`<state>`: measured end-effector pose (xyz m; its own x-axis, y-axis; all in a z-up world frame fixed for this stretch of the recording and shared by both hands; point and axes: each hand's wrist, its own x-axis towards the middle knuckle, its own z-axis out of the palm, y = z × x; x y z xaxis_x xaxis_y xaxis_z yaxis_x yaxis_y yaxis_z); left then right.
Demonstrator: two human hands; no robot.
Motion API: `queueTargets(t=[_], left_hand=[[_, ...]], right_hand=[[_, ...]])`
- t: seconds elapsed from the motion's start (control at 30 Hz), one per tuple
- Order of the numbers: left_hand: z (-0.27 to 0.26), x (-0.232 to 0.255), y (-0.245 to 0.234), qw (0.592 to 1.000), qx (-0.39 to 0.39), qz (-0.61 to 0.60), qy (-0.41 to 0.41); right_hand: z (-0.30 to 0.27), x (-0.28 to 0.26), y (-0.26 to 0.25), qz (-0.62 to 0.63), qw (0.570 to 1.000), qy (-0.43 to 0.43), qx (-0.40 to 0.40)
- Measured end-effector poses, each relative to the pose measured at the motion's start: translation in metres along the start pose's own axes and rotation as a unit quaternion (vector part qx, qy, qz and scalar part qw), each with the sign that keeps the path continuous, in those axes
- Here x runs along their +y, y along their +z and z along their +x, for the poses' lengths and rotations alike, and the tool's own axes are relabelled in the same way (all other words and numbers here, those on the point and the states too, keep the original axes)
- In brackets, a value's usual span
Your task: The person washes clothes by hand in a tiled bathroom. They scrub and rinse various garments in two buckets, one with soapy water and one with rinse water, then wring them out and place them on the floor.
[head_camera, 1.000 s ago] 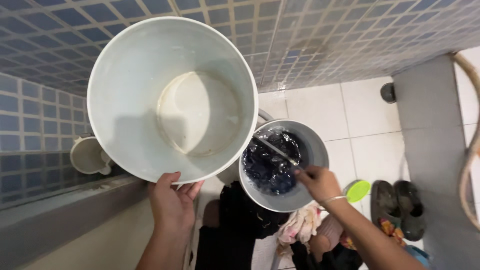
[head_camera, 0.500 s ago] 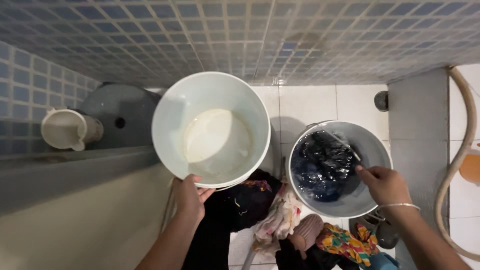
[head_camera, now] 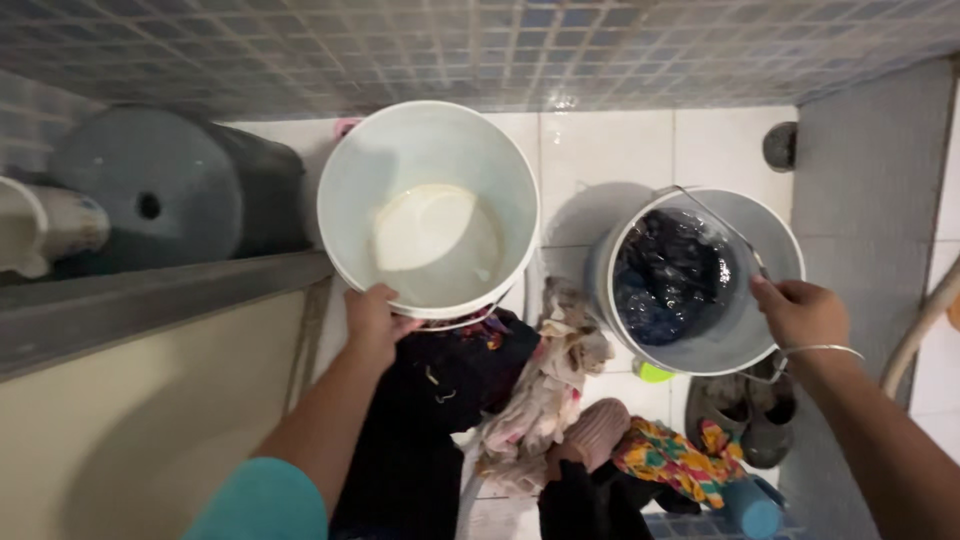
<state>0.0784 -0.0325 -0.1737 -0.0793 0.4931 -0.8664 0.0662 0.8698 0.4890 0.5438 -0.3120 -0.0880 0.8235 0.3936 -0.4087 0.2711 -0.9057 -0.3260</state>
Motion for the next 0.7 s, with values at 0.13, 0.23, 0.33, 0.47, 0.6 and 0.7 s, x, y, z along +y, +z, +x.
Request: queueTargets(t=[0.13,0.23,0.33,0.47,0.6,0.7], left_hand=[[0.008,-0.003,0.022,1.000,0.002,0.010,-0.007],[0.012,-0.018,0.034,0.999,0.011,-0.027,-0.038],[0.014,-0.031,0.024,0.996,-0.003,-0.087,-0.035],[0.009,-0.030,0.000,0.983,-0.079,-0.167,-0.016],[0.015,-0.023,-0.014,0.981,-0.077,-0.180,-0.015],[0.030,-0.026,-0.024,0.979,-0.099,-0.180,-0.012]], right_hand=[[-0.005,0.002,-0.004,-0.024,0.999,0.021,-0.021],[-0.027,-0.005,-0.008,-0.057,0.997,0.012,-0.046],[-0.040,-0.027,-0.003,-0.040,0.994,0.088,-0.051],[-0.080,-0.055,0.042,-0.108,0.915,-0.285,0.264],[-0.095,-0.086,0.173,0.010,0.884,-0.434,0.172],[-0.078,-0.096,0.285,-0.079,0.941,-0.330,0.005]])
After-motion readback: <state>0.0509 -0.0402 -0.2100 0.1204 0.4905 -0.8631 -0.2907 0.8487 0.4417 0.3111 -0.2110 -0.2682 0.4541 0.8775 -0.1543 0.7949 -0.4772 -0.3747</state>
